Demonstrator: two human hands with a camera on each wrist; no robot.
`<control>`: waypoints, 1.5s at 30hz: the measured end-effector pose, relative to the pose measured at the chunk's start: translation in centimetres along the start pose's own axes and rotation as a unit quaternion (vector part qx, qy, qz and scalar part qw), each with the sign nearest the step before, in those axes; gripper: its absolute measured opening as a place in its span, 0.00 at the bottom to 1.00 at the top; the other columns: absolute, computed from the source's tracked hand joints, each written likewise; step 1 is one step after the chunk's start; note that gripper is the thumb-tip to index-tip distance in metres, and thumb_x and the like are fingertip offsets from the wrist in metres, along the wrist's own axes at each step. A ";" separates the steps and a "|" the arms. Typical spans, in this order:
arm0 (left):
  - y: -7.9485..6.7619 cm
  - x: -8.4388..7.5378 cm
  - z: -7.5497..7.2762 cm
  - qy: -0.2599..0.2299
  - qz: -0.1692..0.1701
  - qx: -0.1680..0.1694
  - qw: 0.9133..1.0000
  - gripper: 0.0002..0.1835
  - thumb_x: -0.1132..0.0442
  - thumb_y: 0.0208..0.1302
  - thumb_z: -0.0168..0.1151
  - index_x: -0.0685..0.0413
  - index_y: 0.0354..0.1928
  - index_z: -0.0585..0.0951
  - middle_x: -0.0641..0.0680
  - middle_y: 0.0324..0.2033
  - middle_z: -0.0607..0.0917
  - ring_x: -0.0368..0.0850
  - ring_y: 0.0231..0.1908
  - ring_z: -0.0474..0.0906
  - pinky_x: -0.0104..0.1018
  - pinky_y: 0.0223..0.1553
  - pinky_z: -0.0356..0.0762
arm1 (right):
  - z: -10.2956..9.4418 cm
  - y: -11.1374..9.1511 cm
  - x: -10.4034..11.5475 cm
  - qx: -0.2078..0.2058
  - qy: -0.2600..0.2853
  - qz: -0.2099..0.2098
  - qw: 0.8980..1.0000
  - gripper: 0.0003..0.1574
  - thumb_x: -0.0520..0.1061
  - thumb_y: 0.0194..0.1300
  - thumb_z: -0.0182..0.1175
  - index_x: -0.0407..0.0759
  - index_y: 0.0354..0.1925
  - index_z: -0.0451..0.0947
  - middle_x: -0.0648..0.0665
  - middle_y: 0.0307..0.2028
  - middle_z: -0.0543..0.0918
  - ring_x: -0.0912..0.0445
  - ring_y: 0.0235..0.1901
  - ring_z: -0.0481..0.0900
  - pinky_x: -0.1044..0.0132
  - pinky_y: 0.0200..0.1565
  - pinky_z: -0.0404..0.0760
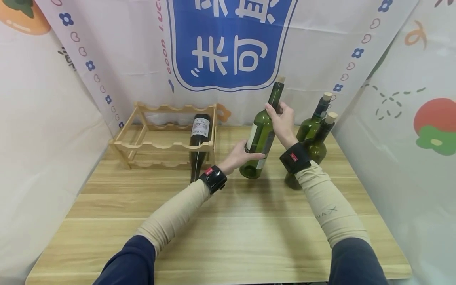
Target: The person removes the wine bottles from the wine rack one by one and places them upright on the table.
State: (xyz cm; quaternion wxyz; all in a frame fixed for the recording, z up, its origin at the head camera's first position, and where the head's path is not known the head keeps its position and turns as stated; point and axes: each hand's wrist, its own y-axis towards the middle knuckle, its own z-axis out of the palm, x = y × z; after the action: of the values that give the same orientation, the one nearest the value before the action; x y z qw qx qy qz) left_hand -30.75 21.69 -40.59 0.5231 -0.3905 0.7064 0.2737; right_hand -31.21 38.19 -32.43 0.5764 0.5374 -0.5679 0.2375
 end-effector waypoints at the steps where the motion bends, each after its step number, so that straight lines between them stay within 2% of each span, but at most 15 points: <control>1: 0.1 0.0 0.1 0.000 0.001 0.001 1.000 0.34 0.48 0.54 0.72 0.53 0.60 0.71 0.55 0.49 0.81 0.45 0.44 0.80 0.40 0.47 0.79 | -0.1 0.0 0.0 -0.001 -0.003 0.001 1.000 0.24 0.53 0.67 0.59 0.35 0.49 0.77 0.53 0.34 0.82 0.65 0.32 0.77 0.75 0.36 0.75; 18: 1.1 -0.7 1.5 -0.014 0.002 0.017 1.000 0.35 0.49 0.54 0.72 0.57 0.60 0.71 0.56 0.49 0.81 0.47 0.46 0.80 0.42 0.49 0.79 | -1.5 0.2 0.2 -0.012 -0.051 0.007 0.999 0.25 0.56 0.68 0.58 0.36 0.49 0.77 0.53 0.33 0.80 0.63 0.31 0.75 0.73 0.34 0.72; 25: 2.0 -0.5 1.9 -0.030 0.009 0.035 0.999 0.34 0.49 0.53 0.73 0.54 0.59 0.72 0.53 0.48 0.82 0.45 0.45 0.80 0.41 0.48 0.79 | -1.7 0.1 0.6 -0.019 -0.073 0.011 0.997 0.25 0.54 0.70 0.56 0.35 0.52 0.75 0.47 0.38 0.80 0.64 0.32 0.76 0.74 0.35 0.74; 30: 3.4 0.1 2.0 -0.032 0.023 0.042 0.998 0.34 0.50 0.52 0.73 0.53 0.58 0.72 0.53 0.49 0.82 0.45 0.46 0.80 0.41 0.51 0.78 | -1.7 0.2 1.2 -0.015 -0.097 0.023 0.995 0.28 0.54 0.70 0.55 0.34 0.57 0.72 0.39 0.45 0.80 0.61 0.38 0.76 0.72 0.40 0.74; 34: 4.7 0.6 2.1 -0.029 0.026 0.040 0.998 0.36 0.51 0.52 0.74 0.54 0.61 0.70 0.54 0.52 0.80 0.46 0.50 0.79 0.42 0.56 0.76 | -1.6 0.4 1.6 -0.006 -0.110 0.038 0.993 0.29 0.52 0.71 0.55 0.34 0.61 0.68 0.34 0.50 0.78 0.53 0.44 0.78 0.67 0.44 0.75; 38: 5.8 1.1 2.3 -0.027 0.027 0.033 0.999 0.38 0.55 0.52 0.74 0.55 0.63 0.67 0.56 0.56 0.79 0.49 0.55 0.77 0.44 0.60 0.74 | -1.3 0.5 2.0 0.008 -0.120 0.054 0.991 0.29 0.49 0.71 0.54 0.33 0.63 0.65 0.32 0.54 0.76 0.45 0.51 0.78 0.58 0.51 0.76; 45: 6.7 1.1 3.2 -0.028 0.023 0.009 0.999 0.38 0.63 0.51 0.74 0.59 0.63 0.66 0.61 0.58 0.77 0.56 0.58 0.75 0.47 0.62 0.72 | -1.4 0.5 2.0 0.021 -0.127 0.080 0.988 0.28 0.45 0.72 0.54 0.32 0.63 0.62 0.31 0.58 0.73 0.43 0.58 0.74 0.51 0.62 0.73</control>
State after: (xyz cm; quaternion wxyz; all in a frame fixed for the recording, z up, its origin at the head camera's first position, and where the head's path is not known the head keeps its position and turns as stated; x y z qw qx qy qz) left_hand -34.80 27.58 -42.74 0.5397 -0.3619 0.7028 0.2896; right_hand -30.58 38.95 -30.16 0.4675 0.5276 -0.6726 0.2250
